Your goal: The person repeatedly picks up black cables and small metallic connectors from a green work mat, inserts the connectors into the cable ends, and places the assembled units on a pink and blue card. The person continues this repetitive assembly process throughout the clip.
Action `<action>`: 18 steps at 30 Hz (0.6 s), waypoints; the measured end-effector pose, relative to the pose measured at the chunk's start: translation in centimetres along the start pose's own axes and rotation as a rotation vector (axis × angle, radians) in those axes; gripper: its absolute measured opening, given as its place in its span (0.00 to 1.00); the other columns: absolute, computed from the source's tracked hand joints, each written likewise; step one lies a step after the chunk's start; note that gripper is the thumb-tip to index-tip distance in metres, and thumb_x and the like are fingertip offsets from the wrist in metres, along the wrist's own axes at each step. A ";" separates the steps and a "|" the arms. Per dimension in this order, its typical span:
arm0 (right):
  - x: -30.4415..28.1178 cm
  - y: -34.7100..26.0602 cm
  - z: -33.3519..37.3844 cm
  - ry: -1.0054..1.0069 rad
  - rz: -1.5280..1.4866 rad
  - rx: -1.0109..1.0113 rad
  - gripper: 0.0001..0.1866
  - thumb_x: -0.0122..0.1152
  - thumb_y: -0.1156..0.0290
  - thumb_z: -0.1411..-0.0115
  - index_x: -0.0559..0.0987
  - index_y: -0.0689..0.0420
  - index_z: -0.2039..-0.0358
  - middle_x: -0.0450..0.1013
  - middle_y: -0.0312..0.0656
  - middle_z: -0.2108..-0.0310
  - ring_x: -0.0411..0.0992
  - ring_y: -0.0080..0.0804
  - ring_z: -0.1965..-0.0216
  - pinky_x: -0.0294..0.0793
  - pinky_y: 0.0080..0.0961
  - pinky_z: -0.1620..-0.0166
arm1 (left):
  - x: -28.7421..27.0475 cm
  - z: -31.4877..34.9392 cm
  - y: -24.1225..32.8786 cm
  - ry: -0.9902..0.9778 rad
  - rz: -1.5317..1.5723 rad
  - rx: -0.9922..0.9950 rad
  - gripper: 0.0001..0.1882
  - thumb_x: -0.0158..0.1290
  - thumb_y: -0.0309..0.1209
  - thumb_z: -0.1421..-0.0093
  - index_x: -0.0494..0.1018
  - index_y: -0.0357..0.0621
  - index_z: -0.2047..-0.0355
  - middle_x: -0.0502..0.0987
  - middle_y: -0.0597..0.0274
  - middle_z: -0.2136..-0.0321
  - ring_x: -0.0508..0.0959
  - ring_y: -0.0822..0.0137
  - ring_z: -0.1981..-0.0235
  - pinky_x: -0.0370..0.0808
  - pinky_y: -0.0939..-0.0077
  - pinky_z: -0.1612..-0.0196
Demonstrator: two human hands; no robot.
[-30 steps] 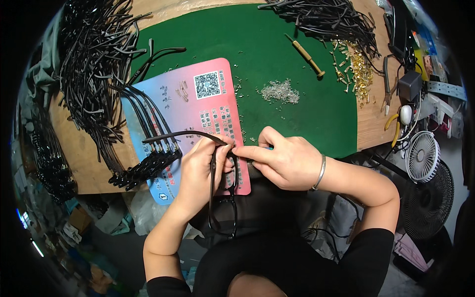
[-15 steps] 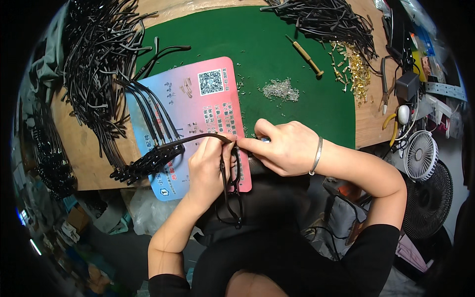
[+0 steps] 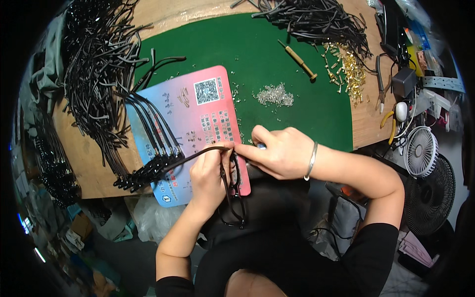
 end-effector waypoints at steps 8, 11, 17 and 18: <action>-0.5 0.3 1.5 -0.053 0.155 0.182 0.29 0.61 0.55 0.50 0.68 0.52 0.49 0.63 0.46 0.66 0.73 0.35 0.78 0.73 0.30 0.79 | -2.2 -5.3 0.6 0.250 -0.125 0.036 0.09 0.49 0.20 0.41 0.71 0.33 0.59 0.76 0.51 0.71 0.78 0.63 0.72 0.73 0.74 0.69; -1.5 0.6 2.6 -0.013 0.073 0.191 0.29 0.62 0.56 0.50 0.68 0.53 0.49 0.63 0.46 0.67 0.72 0.36 0.77 0.73 0.29 0.77 | -3.1 -4.0 0.1 0.273 0.044 -0.027 0.17 0.49 0.18 0.43 0.69 0.36 0.52 0.77 0.49 0.67 0.78 0.58 0.68 0.74 0.69 0.66; -2.9 1.7 3.3 0.029 -0.042 0.244 0.20 0.57 0.69 0.47 0.68 0.53 0.52 0.62 0.45 0.68 0.71 0.39 0.76 0.74 0.32 0.76 | -4.0 -1.2 -0.1 -0.006 0.240 -0.234 0.08 0.49 0.21 0.40 0.71 0.35 0.60 0.74 0.59 0.74 0.73 0.75 0.75 0.70 0.85 0.71; -2.4 1.6 3.1 0.044 -0.007 0.258 0.20 0.57 0.70 0.48 0.69 0.51 0.53 0.63 0.45 0.68 0.72 0.38 0.76 0.73 0.31 0.76 | -3.3 -0.7 -0.4 -0.029 0.439 -0.384 0.08 0.48 0.22 0.39 0.70 0.34 0.59 0.75 0.59 0.73 0.73 0.76 0.75 0.71 0.86 0.70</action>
Point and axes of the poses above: each hand's wrist, its own z-axis away from the middle knuckle, its own x-axis out of the palm, y = z × x, the point moved 9 cm from there along -z, towards the middle knuckle
